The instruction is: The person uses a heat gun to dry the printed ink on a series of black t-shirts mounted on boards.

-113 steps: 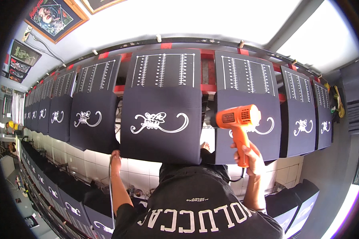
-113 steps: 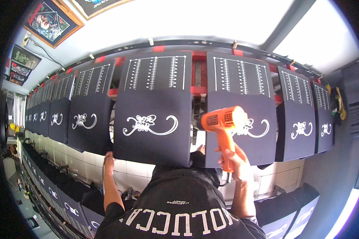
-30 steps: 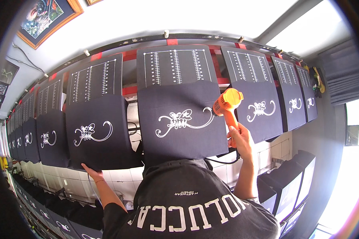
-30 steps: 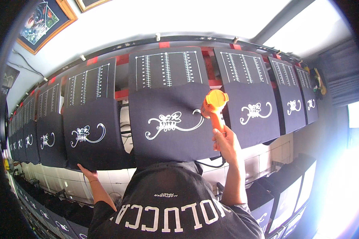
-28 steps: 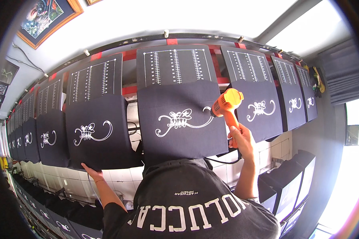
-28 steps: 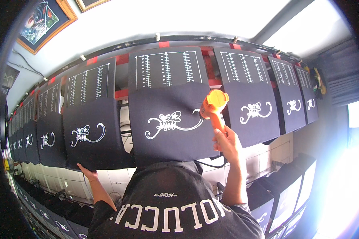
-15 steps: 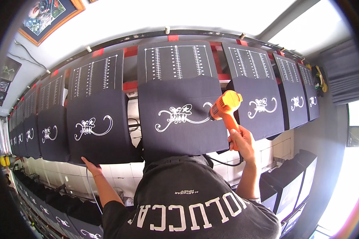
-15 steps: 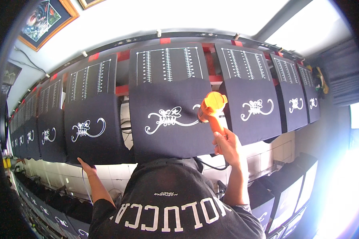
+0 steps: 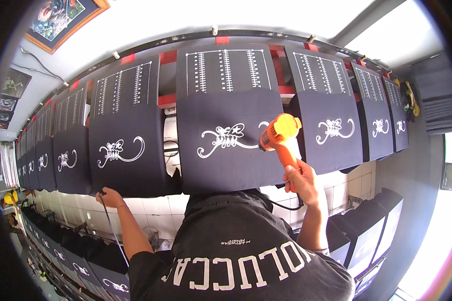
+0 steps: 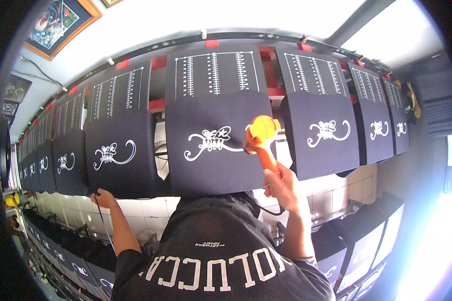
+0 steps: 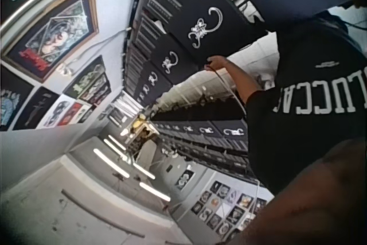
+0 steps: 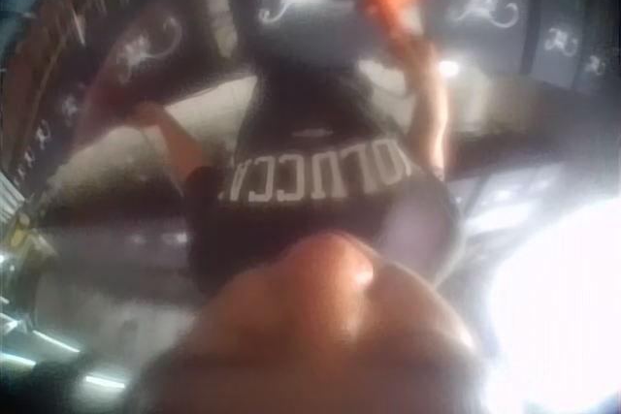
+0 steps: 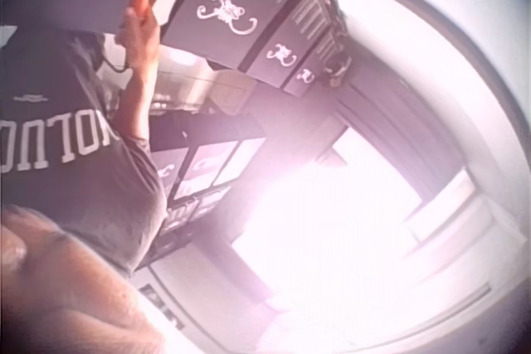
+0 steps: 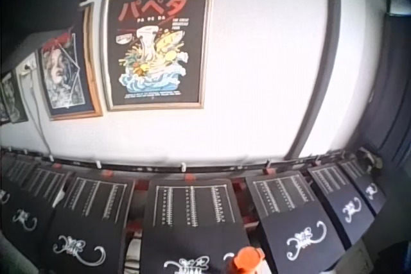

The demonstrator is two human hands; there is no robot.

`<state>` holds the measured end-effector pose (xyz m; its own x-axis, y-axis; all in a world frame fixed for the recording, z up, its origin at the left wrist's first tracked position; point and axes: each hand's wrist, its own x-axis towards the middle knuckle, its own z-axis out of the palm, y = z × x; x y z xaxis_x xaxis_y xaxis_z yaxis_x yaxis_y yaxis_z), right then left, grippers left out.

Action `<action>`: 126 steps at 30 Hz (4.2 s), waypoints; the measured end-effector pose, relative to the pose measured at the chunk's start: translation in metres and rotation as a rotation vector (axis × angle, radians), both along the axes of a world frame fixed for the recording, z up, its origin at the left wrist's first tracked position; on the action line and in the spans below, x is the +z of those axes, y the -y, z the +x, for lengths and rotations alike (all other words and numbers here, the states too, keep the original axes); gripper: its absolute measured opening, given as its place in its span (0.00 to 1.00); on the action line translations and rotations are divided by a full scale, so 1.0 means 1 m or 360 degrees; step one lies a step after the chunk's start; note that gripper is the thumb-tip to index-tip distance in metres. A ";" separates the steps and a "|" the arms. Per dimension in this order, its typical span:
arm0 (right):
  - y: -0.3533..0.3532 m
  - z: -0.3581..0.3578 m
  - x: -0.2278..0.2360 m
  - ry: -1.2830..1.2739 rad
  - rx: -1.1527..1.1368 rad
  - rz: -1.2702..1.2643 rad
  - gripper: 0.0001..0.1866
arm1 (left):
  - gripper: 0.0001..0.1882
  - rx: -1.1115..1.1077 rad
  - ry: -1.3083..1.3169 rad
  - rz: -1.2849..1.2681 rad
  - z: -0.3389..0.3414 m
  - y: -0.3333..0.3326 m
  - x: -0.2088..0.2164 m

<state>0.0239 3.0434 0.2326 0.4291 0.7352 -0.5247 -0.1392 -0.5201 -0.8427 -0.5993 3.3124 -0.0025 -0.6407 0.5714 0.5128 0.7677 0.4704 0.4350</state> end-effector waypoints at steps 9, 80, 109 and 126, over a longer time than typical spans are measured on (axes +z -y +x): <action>-0.020 -0.035 0.008 -0.0067 -0.0044 -0.0044 0.19 | 0.31 0.0311 0.0195 -0.0641 0.034 -0.029 0.004; -0.100 -0.049 -0.007 0.0163 0.0193 0.0026 0.18 | 0.29 0.0201 0.0178 -0.0530 0.046 -0.030 0.009; -0.085 -0.053 0.001 0.0120 0.0129 -0.0059 0.20 | 0.29 0.0177 0.0096 -0.0559 0.043 -0.028 0.009; -0.096 -0.073 0.000 -0.0048 0.0055 0.0017 0.19 | 0.26 -0.0034 0.0204 -0.0360 0.018 -0.022 0.003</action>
